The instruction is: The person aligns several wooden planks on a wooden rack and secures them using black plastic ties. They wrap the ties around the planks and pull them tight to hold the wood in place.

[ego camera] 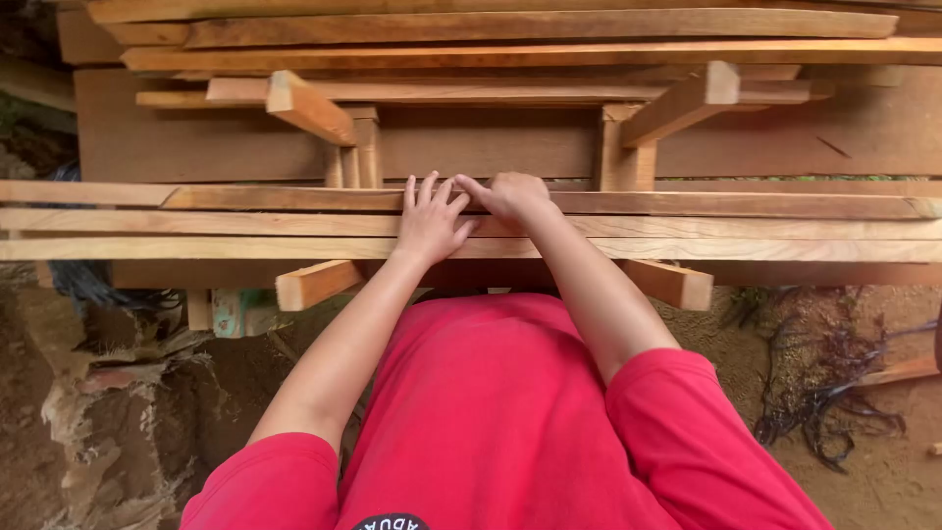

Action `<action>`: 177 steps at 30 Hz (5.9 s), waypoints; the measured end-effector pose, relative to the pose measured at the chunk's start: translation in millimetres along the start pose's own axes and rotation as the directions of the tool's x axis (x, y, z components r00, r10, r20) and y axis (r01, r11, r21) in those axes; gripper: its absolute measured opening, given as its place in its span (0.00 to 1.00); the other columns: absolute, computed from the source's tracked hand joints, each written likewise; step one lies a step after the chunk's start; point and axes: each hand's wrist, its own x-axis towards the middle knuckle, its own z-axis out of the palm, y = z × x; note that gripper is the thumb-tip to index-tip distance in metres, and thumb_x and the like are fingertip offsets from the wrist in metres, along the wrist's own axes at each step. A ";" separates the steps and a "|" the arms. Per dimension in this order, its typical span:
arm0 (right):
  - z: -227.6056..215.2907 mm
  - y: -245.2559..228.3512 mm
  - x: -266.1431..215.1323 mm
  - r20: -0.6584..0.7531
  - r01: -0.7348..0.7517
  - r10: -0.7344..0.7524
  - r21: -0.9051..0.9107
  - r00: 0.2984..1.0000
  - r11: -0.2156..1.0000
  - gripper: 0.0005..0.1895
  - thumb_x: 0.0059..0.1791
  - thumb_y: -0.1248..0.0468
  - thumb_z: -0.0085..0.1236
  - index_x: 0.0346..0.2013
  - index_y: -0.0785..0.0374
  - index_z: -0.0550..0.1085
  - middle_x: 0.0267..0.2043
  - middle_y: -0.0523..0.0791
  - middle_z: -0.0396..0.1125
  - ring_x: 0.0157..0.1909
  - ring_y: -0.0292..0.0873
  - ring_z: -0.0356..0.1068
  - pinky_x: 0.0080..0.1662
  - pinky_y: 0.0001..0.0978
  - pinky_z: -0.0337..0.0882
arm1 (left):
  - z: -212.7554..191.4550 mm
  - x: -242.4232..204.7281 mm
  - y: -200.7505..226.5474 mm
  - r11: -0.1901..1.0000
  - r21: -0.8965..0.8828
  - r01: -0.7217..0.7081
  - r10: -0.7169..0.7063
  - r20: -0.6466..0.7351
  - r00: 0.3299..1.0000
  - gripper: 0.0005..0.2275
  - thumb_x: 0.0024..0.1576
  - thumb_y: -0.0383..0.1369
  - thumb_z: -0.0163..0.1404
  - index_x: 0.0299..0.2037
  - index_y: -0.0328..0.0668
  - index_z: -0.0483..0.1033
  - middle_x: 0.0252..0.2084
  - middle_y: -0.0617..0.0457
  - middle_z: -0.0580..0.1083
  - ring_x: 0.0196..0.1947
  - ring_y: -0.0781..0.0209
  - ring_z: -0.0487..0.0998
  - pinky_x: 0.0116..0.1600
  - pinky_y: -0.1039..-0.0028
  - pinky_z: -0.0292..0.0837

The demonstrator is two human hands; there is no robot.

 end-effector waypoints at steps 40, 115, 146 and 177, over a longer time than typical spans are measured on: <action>7.9 40.3 41.8 0.062 -0.119 0.128 -0.134 0.990 0.984 0.49 0.35 0.13 0.41 0.56 0.34 0.77 0.58 0.41 0.74 0.64 0.48 0.70 0.61 0.44 0.69 | -9.2 -53.0 40.0 -0.856 -0.440 0.272 -0.162 0.728 0.667 0.48 0.58 0.43 0.61 0.75 0.30 0.34 0.76 0.34 0.34 0.78 0.32 0.41 0.77 0.46 0.42; 70.8 89.6 53.2 -0.730 0.076 -0.458 -0.491 0.507 0.868 0.53 0.36 0.34 0.64 0.72 0.49 0.65 0.74 0.48 0.58 0.75 0.62 0.53 0.70 0.71 0.46 | -14.7 35.9 -2.9 -0.831 -0.549 -0.088 -0.522 0.716 0.464 0.49 0.52 0.68 0.53 0.76 0.52 0.44 0.70 0.38 0.56 0.68 0.41 0.63 0.68 0.41 0.63; -20.2 26.5 50.0 -0.475 0.181 -0.266 -0.216 0.839 0.959 0.39 0.47 0.26 0.47 0.53 0.54 0.76 0.48 0.45 0.73 0.52 0.52 0.73 0.60 0.51 0.64 | -22.2 30.7 -6.6 -0.887 -0.456 -0.073 -0.423 0.740 0.523 0.50 0.49 0.60 0.63 0.75 0.45 0.46 0.70 0.38 0.55 0.69 0.46 0.61 0.72 0.49 0.57; 51.2 44.5 50.8 -0.782 0.174 -0.287 -0.229 0.553 0.958 0.42 0.47 0.34 0.57 0.68 0.55 0.67 0.66 0.43 0.63 0.73 0.50 0.54 0.73 0.65 0.36 | -37.7 -10.4 15.7 0.725 -0.684 0.077 -0.348 -0.268 0.898 0.18 0.55 0.52 0.60 0.47 0.52 0.79 0.43 0.56 0.81 0.48 0.57 0.81 0.56 0.66 0.73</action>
